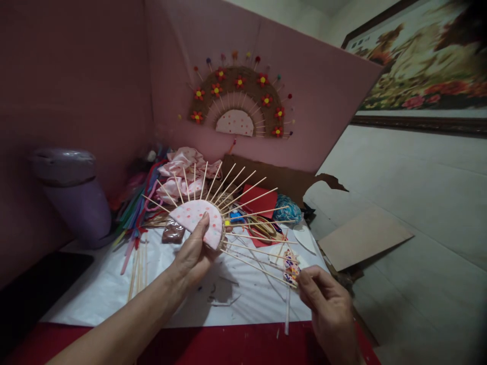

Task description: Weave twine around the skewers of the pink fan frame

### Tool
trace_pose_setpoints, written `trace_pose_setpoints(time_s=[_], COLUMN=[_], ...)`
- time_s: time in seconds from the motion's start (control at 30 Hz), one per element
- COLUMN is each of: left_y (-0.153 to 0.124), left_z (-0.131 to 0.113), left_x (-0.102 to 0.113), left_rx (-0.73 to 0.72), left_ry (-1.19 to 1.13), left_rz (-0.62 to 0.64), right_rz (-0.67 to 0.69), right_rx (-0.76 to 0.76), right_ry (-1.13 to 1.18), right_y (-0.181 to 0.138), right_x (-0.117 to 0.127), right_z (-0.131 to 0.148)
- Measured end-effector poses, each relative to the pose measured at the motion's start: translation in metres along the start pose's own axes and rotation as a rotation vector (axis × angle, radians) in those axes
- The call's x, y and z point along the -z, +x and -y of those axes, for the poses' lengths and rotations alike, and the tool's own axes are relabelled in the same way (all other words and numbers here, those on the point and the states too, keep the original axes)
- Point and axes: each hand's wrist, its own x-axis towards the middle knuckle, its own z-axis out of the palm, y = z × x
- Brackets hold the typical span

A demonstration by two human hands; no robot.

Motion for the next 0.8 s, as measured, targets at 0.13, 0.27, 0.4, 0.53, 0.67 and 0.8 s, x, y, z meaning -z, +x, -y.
trace_pose_setpoints(time_s=[0.13,0.27,0.4,0.53,0.67,0.8], left_y=[0.002,0.004,0.001,-0.007,-0.014,-0.017], left_z=[0.001,0.0,0.0,0.0,0.0,0.0], left_x=[0.0,0.002,0.002,-0.002,-0.007,-0.01], left_rx=[0.006,0.015,0.073,0.099,0.096,0.107], left_ry=[0.005,-0.004,0.023,0.061,0.175,0.267], left_rz=[-0.012,-0.019,0.039,0.065,0.093,0.152], right_rz=[-0.013,0.34,0.576,0.635,0.851,1.082], right_rx=[0.549,0.798,1.078,1.169,1.003,0.861], right_ry=[-0.55,-0.594,-0.657,-0.686,-0.686,-0.65], right_y=[-0.022,-0.046,-0.052,-0.04,-0.032,-0.033], right_x=[0.002,-0.034,-0.072,-0.084,-0.086,-0.092], right_z=[0.005,-0.021,-0.042,-0.044,-0.042,-0.04])
